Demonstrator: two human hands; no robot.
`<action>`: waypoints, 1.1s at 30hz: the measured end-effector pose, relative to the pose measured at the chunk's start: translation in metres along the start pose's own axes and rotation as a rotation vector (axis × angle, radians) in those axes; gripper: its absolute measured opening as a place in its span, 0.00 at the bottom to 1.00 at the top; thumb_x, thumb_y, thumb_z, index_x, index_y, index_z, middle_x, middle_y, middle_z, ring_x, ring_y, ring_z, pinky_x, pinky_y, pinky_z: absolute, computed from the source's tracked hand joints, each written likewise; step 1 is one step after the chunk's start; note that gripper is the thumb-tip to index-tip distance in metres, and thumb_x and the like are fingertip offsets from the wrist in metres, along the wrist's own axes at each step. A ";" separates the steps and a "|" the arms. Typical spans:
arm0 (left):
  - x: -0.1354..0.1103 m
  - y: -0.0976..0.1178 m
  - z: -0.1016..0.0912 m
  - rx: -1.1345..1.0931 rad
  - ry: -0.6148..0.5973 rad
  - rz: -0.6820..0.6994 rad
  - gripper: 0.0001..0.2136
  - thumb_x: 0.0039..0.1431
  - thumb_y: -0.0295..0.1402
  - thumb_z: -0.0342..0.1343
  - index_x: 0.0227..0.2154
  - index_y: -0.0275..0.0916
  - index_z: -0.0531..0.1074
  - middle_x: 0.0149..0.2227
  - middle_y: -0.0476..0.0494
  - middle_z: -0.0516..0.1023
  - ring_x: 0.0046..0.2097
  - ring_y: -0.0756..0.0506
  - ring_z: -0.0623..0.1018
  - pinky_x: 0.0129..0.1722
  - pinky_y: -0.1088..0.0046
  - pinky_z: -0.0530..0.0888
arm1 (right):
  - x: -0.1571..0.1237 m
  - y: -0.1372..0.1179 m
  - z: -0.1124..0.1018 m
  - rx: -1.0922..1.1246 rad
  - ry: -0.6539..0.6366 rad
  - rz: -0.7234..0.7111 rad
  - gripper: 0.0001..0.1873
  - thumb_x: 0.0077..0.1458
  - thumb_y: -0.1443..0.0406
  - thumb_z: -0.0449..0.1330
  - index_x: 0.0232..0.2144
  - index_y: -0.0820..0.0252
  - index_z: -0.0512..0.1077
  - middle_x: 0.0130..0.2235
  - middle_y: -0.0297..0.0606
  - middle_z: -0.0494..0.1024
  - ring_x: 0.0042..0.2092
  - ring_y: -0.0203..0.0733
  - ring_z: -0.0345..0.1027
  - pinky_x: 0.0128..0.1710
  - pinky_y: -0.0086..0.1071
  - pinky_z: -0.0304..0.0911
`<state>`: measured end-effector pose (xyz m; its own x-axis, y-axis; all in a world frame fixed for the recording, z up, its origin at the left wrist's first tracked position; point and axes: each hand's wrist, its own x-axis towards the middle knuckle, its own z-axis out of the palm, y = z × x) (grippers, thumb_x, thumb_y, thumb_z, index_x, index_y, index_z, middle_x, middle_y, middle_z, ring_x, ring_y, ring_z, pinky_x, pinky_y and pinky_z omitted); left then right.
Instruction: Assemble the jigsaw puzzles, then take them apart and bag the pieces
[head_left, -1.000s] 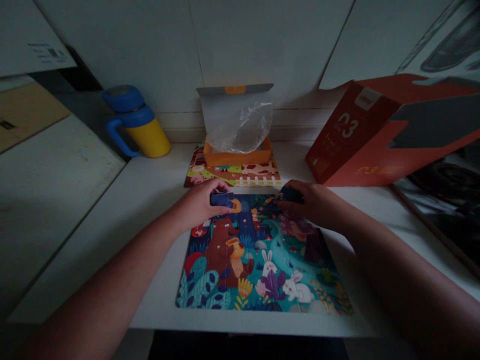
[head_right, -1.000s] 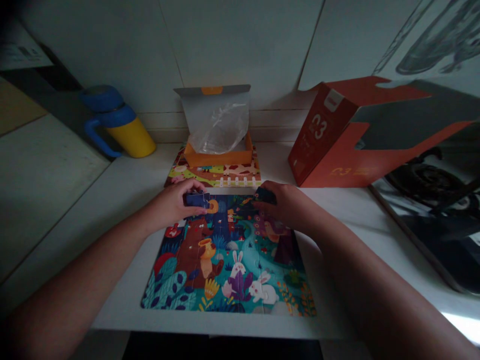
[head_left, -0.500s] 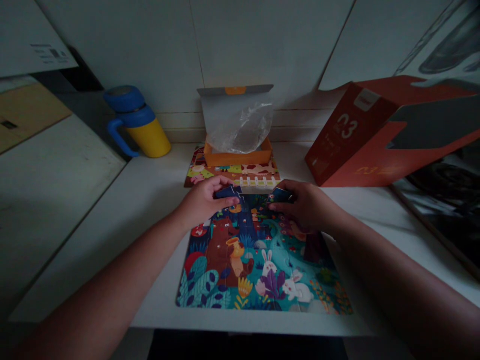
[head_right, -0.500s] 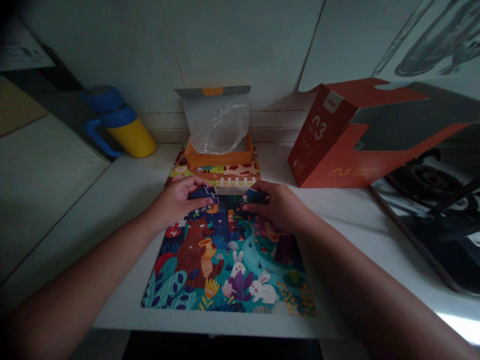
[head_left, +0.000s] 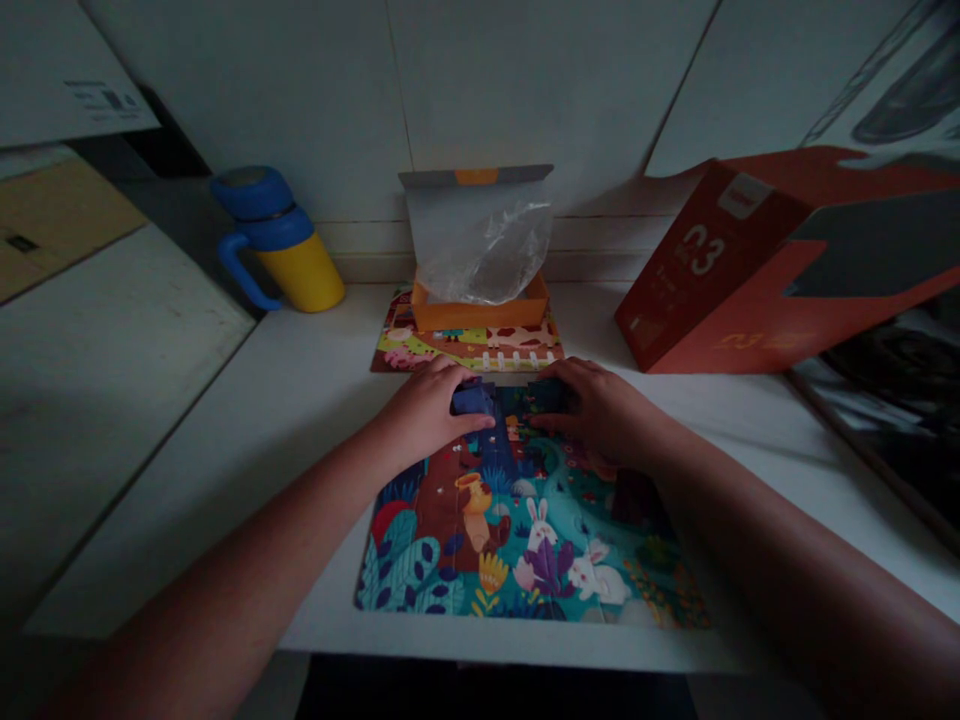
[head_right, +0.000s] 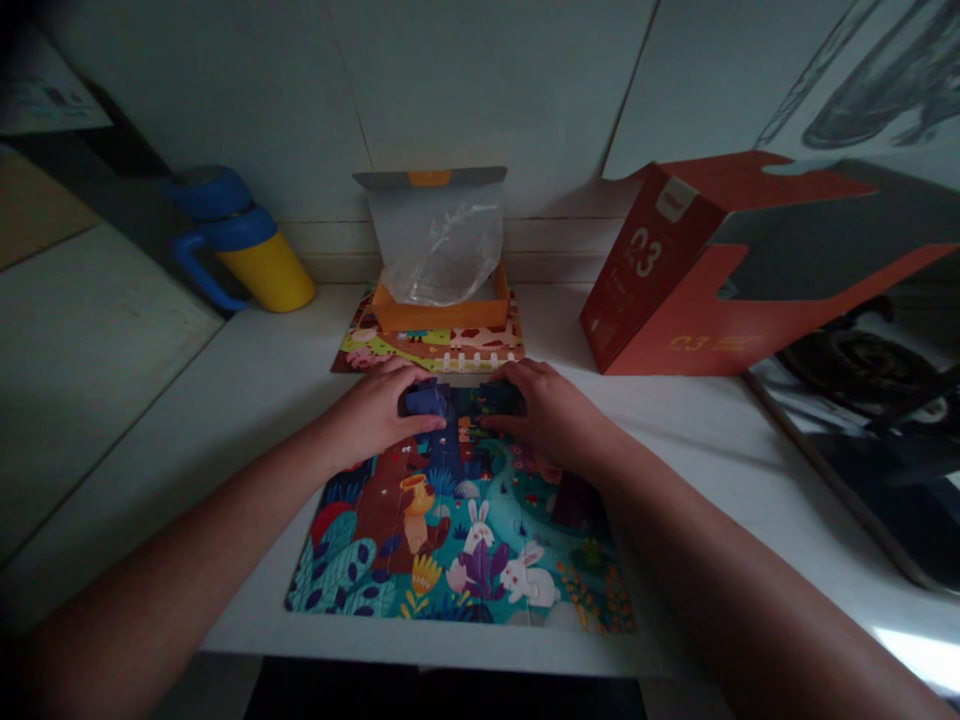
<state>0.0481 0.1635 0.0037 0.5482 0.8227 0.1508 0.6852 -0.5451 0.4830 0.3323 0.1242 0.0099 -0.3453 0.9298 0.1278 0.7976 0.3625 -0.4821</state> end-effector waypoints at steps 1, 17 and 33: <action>0.001 0.000 0.000 -0.012 -0.003 -0.017 0.24 0.56 0.46 0.75 0.49 0.39 0.76 0.52 0.36 0.76 0.56 0.33 0.76 0.58 0.54 0.73 | 0.000 -0.002 -0.001 0.018 0.000 -0.002 0.21 0.59 0.54 0.72 0.50 0.55 0.75 0.50 0.45 0.78 0.46 0.51 0.74 0.47 0.42 0.69; -0.002 -0.001 0.005 -0.437 -0.032 -0.126 0.26 0.52 0.38 0.77 0.49 0.44 0.70 0.51 0.40 0.81 0.52 0.36 0.80 0.52 0.57 0.76 | -0.001 -0.009 -0.001 0.113 -0.056 -0.088 0.17 0.64 0.59 0.67 0.54 0.54 0.75 0.52 0.43 0.81 0.49 0.49 0.77 0.49 0.39 0.70; -0.011 -0.025 -0.027 -0.527 -0.081 -0.140 0.20 0.61 0.47 0.68 0.49 0.40 0.76 0.45 0.43 0.83 0.44 0.41 0.81 0.45 0.63 0.78 | -0.008 0.002 -0.018 0.128 -0.085 0.089 0.18 0.63 0.53 0.65 0.52 0.52 0.77 0.44 0.39 0.86 0.40 0.47 0.79 0.40 0.37 0.69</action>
<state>0.0121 0.1723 0.0138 0.5185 0.8551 -0.0023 0.4324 -0.2598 0.8634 0.3459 0.1183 0.0238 -0.3208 0.9471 0.0085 0.7593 0.2625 -0.5955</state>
